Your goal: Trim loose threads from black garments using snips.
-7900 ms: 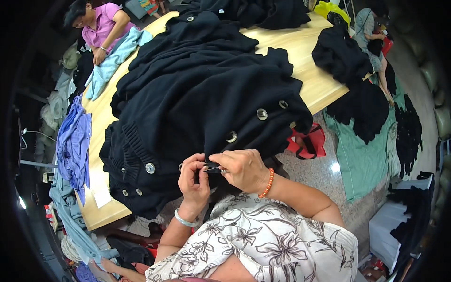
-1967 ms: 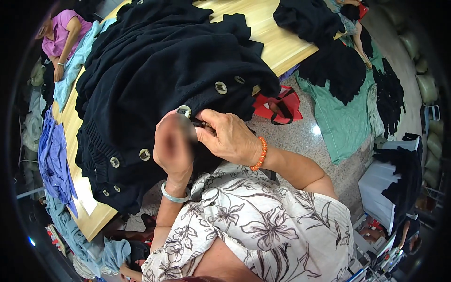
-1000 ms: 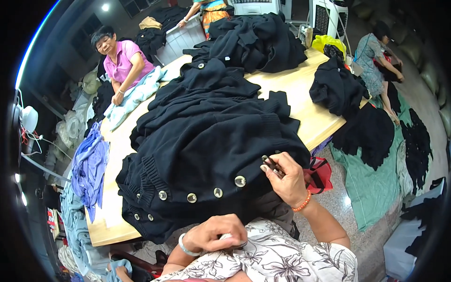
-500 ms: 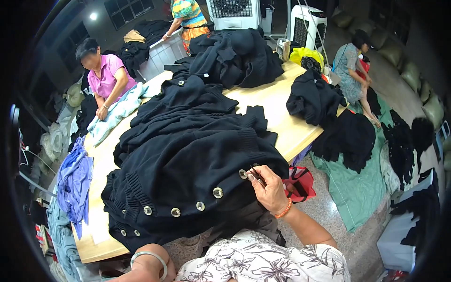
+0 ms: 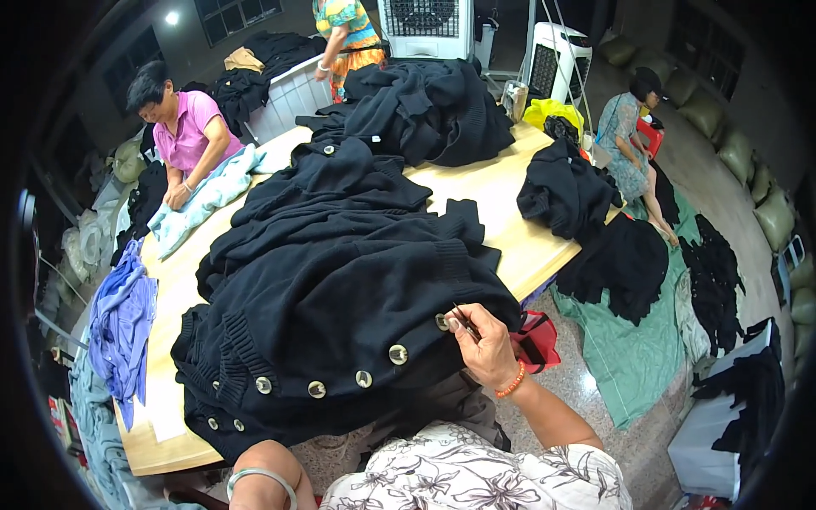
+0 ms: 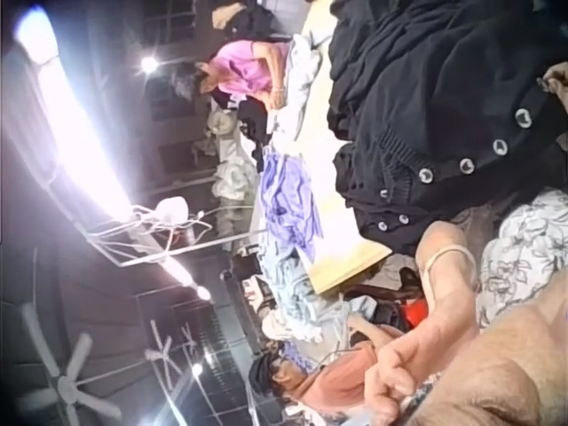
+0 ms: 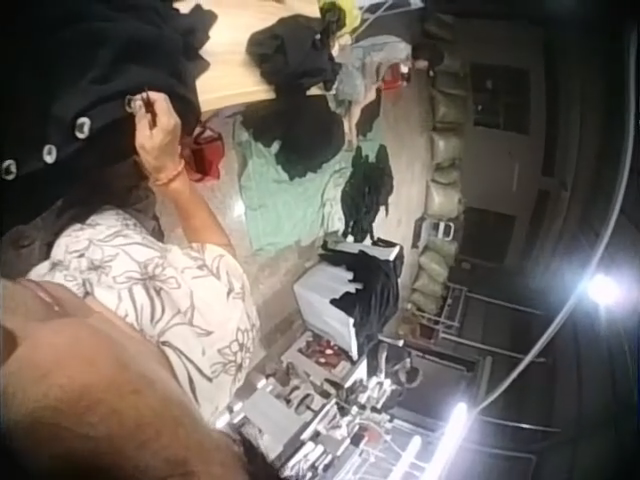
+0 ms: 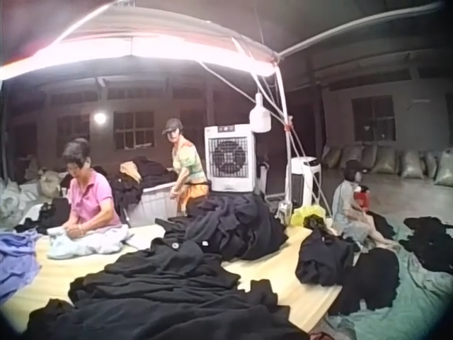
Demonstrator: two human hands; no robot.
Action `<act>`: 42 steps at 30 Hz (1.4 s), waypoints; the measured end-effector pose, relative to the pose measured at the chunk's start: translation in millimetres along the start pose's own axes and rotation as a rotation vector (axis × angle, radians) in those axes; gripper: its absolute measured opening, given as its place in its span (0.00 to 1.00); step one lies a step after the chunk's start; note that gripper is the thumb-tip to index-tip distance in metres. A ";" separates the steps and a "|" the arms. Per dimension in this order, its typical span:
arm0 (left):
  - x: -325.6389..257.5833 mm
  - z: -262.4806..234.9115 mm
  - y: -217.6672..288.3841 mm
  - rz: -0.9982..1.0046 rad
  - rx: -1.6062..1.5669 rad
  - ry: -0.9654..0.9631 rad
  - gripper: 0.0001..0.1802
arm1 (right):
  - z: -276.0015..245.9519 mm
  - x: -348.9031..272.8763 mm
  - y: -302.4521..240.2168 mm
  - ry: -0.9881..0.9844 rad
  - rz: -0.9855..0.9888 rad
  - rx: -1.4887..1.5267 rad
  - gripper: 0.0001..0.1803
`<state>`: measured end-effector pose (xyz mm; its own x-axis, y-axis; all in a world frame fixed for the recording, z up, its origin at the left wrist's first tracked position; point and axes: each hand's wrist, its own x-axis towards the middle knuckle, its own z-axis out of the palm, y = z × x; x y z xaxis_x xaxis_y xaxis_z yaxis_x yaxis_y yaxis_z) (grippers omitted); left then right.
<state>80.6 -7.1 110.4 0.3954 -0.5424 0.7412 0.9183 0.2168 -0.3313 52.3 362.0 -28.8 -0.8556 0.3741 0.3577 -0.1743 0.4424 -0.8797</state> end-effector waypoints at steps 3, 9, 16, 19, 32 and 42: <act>1.3 -0.7 -8.7 -0.010 -0.035 -0.004 0.15 | 0.9 1.3 -2.5 -0.009 -0.022 -0.008 0.08; -8.8 2.7 -23.8 -0.084 -0.088 -0.017 0.15 | 3.8 2.6 7.6 -0.004 -0.059 -0.014 0.07; -20.4 15.4 -38.6 -0.181 -0.142 -0.063 0.16 | 2.7 11.9 5.2 -0.021 -0.032 -0.006 0.07; -21.1 23.4 -44.9 -0.220 -0.172 -0.089 0.16 | 7.9 15.3 14.0 0.001 -0.098 -0.028 0.06; -38.4 62.0 -51.3 -0.414 -0.222 -0.136 0.17 | 14.2 22.0 15.7 -0.022 -0.054 -0.006 0.05; -72.7 53.9 -13.0 -1.048 -0.417 -0.220 0.18 | 4.9 19.3 2.3 -0.117 -0.049 0.067 0.10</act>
<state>40.9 73.2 92.3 -0.5269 -0.1347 0.8392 0.7365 -0.5652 0.3717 33.0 366.3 -25.4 -0.8957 0.2537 0.3653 -0.2462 0.4011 -0.8823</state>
